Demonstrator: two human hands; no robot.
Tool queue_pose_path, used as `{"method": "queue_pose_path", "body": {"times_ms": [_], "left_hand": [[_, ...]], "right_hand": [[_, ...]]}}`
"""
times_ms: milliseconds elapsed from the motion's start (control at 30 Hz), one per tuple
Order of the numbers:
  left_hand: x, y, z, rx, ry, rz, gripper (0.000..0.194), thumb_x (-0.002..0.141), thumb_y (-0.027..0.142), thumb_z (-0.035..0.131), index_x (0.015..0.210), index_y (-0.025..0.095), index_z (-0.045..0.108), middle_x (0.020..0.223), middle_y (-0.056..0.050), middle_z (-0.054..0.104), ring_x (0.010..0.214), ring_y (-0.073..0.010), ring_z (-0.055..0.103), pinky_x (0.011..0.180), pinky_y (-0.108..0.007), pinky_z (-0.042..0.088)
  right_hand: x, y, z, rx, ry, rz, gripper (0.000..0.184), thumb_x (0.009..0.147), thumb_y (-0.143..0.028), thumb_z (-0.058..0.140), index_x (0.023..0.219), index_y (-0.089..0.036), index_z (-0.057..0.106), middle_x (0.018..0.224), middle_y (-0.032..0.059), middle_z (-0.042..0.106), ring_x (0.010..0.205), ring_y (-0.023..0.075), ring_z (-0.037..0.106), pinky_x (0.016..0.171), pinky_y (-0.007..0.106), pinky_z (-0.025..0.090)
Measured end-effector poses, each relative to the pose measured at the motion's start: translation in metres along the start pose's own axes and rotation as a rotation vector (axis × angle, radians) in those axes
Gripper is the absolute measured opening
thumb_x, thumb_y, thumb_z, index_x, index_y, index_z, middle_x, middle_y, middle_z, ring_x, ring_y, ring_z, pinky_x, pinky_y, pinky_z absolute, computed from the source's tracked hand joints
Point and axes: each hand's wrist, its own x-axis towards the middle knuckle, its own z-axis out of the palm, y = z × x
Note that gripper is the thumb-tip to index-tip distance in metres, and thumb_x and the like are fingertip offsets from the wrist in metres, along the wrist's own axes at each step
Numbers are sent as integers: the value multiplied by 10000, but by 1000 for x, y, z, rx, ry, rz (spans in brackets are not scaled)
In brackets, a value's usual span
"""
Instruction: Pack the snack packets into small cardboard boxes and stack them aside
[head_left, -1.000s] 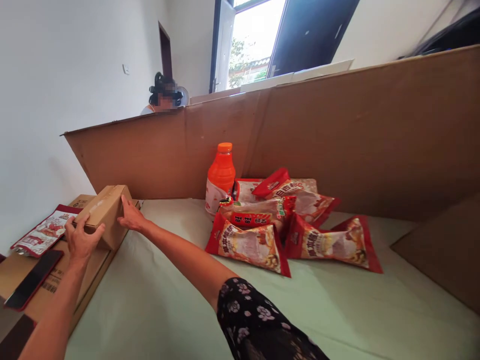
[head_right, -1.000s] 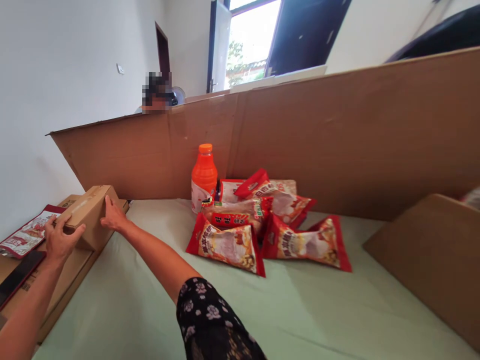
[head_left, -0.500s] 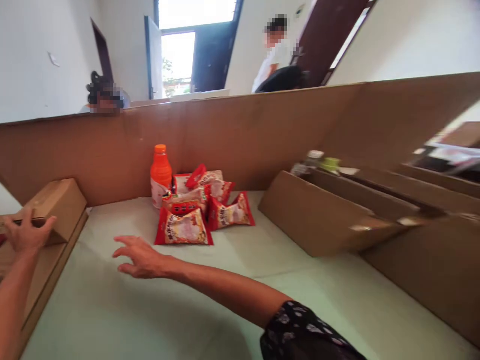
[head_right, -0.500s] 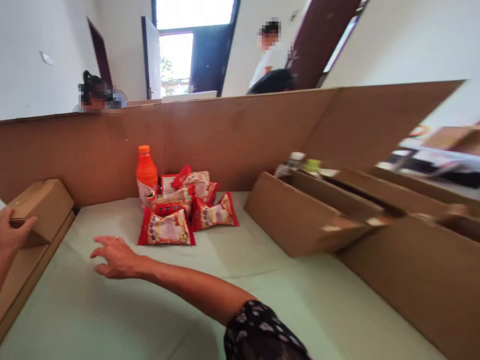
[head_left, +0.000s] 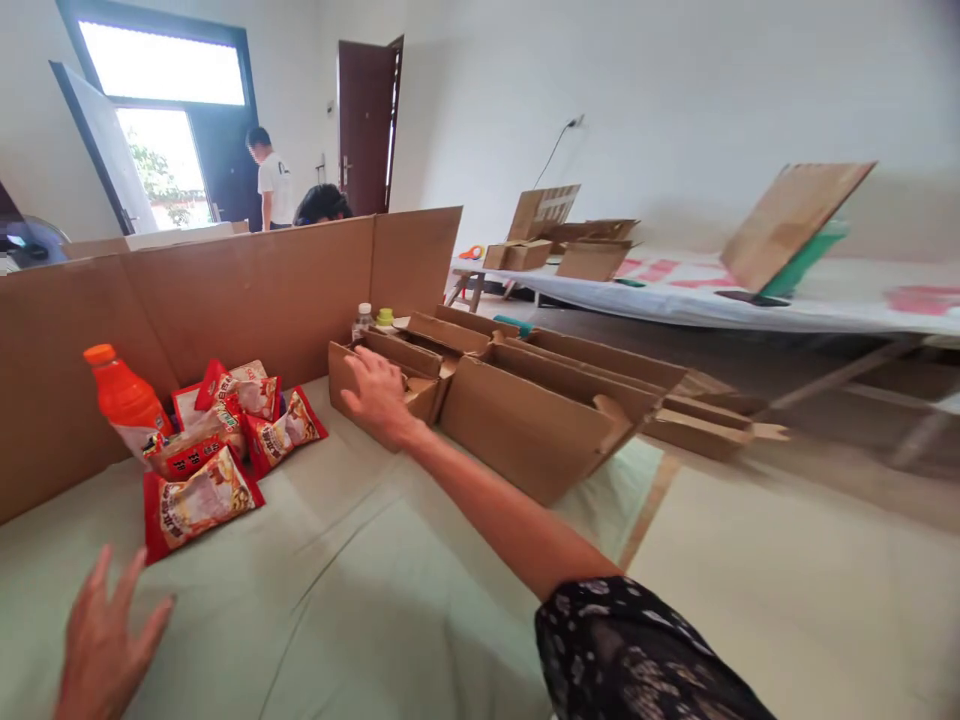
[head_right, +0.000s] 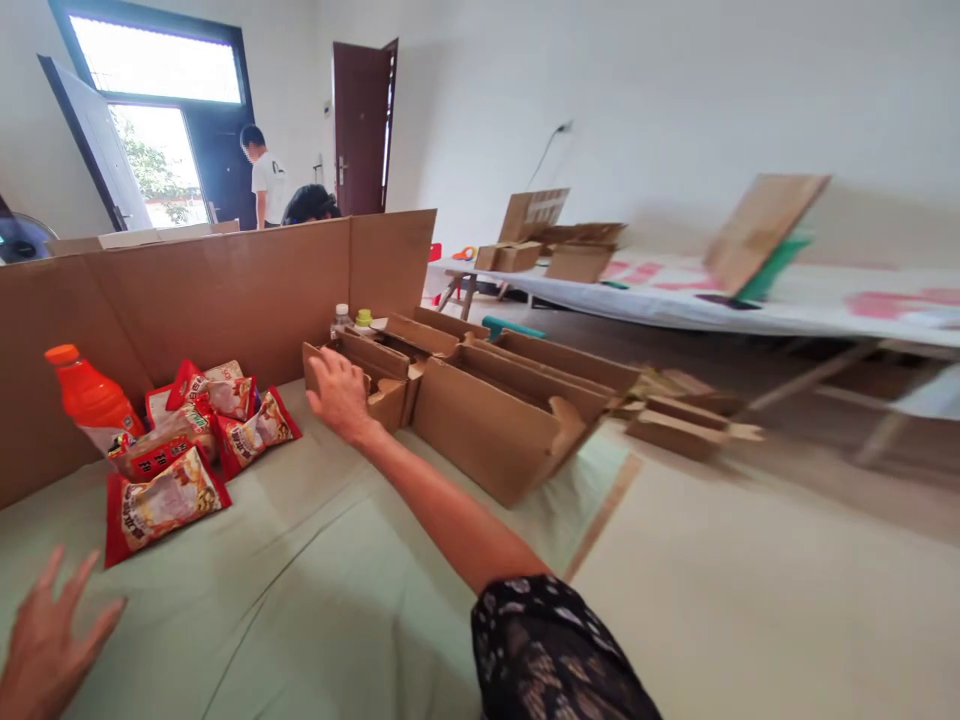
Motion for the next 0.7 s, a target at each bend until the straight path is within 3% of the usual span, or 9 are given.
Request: {"method": "queue_pose_path", "body": {"times_ms": [33,100,200,300,400,533,633,700], "left_hand": [[5,12,12,-1,-39,-19,605,895,590,453,1352,214,575,1578,-198,384,1426,-425,430,1144,-631,374],[17,32,33,1,-121,-69,617,874,586,453,1318,188,617,1505,-214,476,1372,-414,498,1115,-610,417],[29,51,48,37,-132,-142,664,877,588,445,1327,134,624,1463,-270,496,1328,-459,528,1081,-682,403],[21,66,40,47,-134,-169,713,884,613,464,1391,124,569,1523,-273,433,1384,-452,481,1125,-671,369],[-8,90,16,-57,-170,-110,758,878,641,538,1503,223,439,1618,-187,344,1475,-371,398,1179,-577,375],[-54,130,-18,-406,-253,-31,1036,822,745,620,1622,330,109,1693,-171,176,1528,-396,299,1183,-638,346],[-76,147,-33,-620,-334,-99,1280,701,866,627,1622,329,-80,1710,-190,69,1549,-441,210,1186,-672,310],[-84,147,-38,-700,-348,-167,1316,692,861,645,1611,332,-134,1708,-195,78,1550,-439,206,1180,-664,330]], "right_hand": [[7,13,-13,-22,2,39,626,868,-185,620,1466,-84,465,1621,252,324,1488,396,283,1178,591,223],[17,36,-33,-42,-53,103,598,833,-190,653,1399,-53,521,1466,292,511,1363,418,451,1103,577,330],[17,59,-57,-14,-224,115,281,828,-193,635,1081,-84,690,1003,176,737,963,297,671,859,393,494],[-10,76,-81,36,-375,45,149,865,-229,586,900,-141,701,752,49,703,701,184,640,666,280,472],[-55,85,-103,106,-522,-203,201,903,-343,594,880,-188,721,743,31,702,696,184,641,662,290,485],[-114,57,-110,252,-666,-591,304,1020,-371,495,992,-228,762,970,82,752,931,213,685,854,340,515],[-139,17,-98,345,-783,-729,377,1072,-342,401,1046,-221,757,962,91,749,944,201,671,868,348,506],[-141,-6,-91,423,-873,-794,414,1077,-393,390,1038,-209,759,915,87,753,904,200,667,852,354,505]]}}
